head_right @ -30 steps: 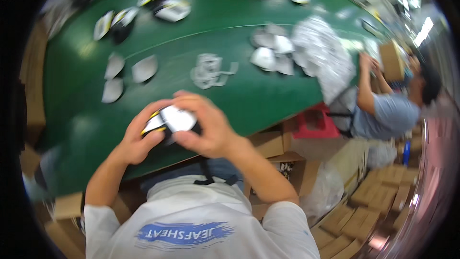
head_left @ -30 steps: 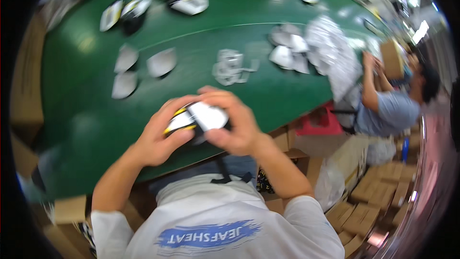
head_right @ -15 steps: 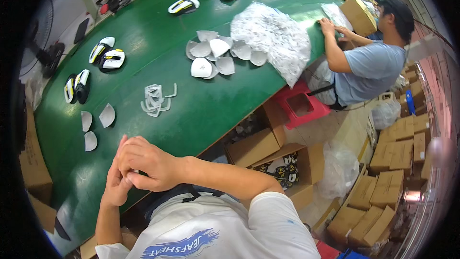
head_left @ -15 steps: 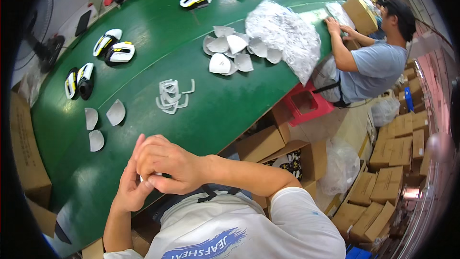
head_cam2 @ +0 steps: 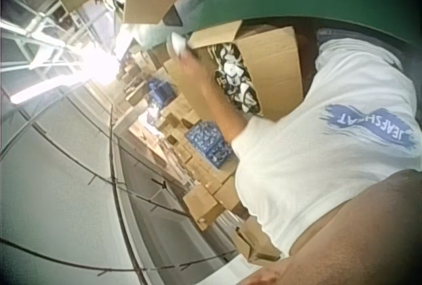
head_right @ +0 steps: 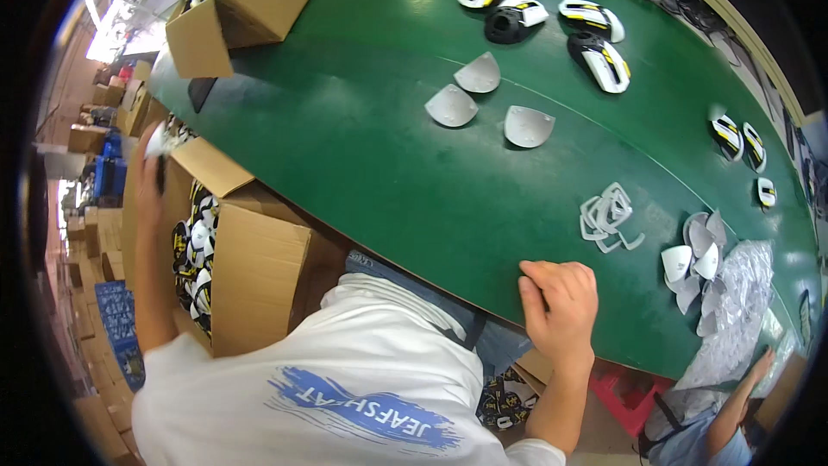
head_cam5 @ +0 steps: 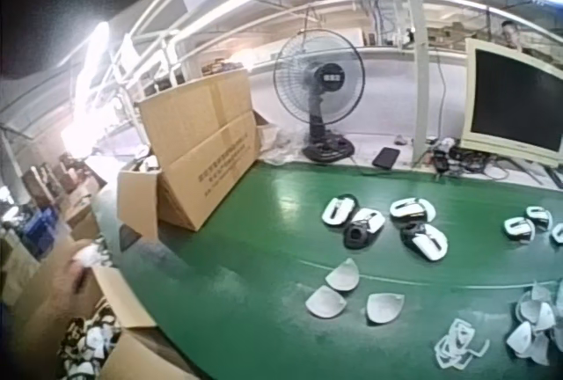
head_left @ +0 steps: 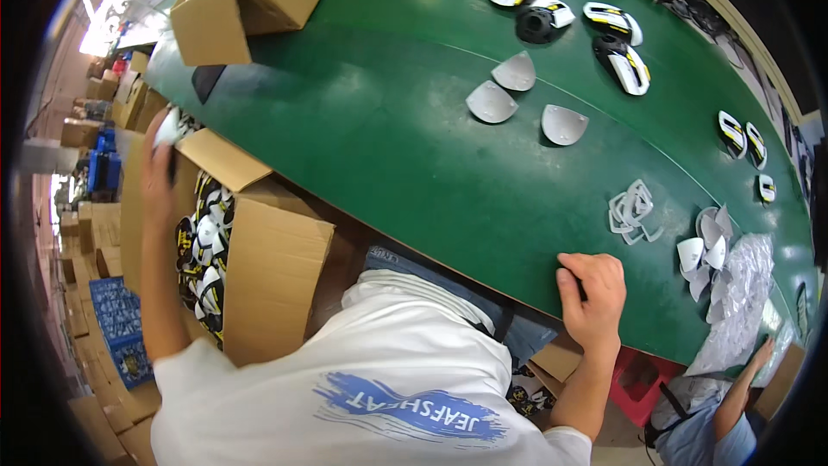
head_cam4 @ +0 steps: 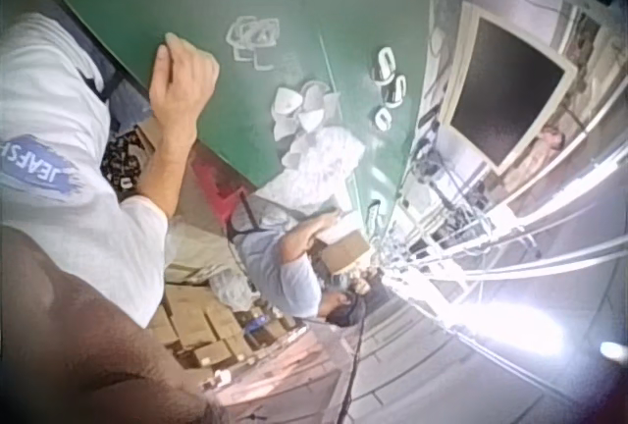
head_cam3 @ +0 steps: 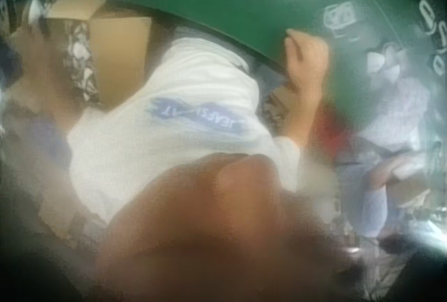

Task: Manually assemble components of an electronic peripheral (gaming mouse).

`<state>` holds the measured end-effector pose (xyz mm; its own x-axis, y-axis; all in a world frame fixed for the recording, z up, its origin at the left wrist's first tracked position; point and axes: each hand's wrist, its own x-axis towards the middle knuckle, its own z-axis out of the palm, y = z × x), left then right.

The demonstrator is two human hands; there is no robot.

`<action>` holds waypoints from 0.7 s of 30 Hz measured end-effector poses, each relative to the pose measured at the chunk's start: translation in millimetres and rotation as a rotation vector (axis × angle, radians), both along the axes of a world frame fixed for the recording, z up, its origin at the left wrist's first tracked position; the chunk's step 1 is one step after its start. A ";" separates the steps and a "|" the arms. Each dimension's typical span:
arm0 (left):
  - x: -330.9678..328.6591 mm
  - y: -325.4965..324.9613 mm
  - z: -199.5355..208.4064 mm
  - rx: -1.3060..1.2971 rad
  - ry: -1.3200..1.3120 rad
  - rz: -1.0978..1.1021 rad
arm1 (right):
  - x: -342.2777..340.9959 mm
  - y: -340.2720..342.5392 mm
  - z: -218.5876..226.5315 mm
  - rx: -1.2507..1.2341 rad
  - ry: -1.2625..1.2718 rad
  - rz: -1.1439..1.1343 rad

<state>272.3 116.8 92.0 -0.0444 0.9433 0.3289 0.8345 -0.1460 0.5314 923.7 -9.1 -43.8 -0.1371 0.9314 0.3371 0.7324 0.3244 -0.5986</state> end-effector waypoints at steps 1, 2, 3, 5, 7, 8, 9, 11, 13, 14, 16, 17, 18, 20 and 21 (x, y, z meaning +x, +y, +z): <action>-105.9 -43.5 -7.3 0.046 -0.116 0.160 | -1.3 9.5 4.5 0.016 0.016 0.011; -153.3 -71.6 -14.6 0.010 -0.182 0.177 | 3.5 12.1 9.7 -0.031 0.009 0.052; -168.4 -89.6 -40.5 0.001 -0.056 0.312 | 11.9 8.4 17.7 -0.091 -0.021 0.056; -215.7 -131.3 -75.8 -0.019 -0.128 0.400 | 23.5 19.4 36.1 -0.266 -0.073 0.046; -192.7 -78.9 -161.5 -0.082 -0.380 0.296 | 16.2 53.9 34.0 -0.144 -0.058 0.110; -193.5 -25.8 -181.6 -0.077 -0.379 0.210 | 0.5 78.7 16.4 0.073 -0.084 0.120; -160.3 49.1 -207.6 -0.102 -0.407 0.099 | -10.3 97.9 5.5 0.107 -0.098 0.139; -70.8 158.4 -244.3 -0.143 -0.431 -0.113 | -29.6 128.5 -0.6 0.192 -0.155 0.078; -23.2 206.3 -246.8 -0.119 -0.344 -0.281 | -42.2 139.5 -17.0 0.328 -0.287 -0.043; -13.8 204.3 -255.0 -0.087 -0.307 -0.326 | -40.5 137.9 -26.1 0.331 -0.307 -0.079; -19.2 200.1 -252.8 0.030 -0.178 -0.341 | -48.3 143.6 -33.9 0.334 -0.285 -0.082; 8.2 201.4 -258.3 0.061 -0.146 -0.355 | -42.7 144.2 -38.1 0.334 -0.303 -0.089; 21.6 189.8 -254.1 0.091 -0.106 -0.363 | -36.8 140.4 -39.7 0.256 -0.360 -0.036; 71.4 175.4 -228.8 0.150 -0.017 -0.384 | -26.1 131.6 -36.0 0.163 -0.406 0.024; 87.6 166.1 -206.6 0.181 0.041 -0.389 | -20.5 125.6 -28.7 0.166 -0.398 0.021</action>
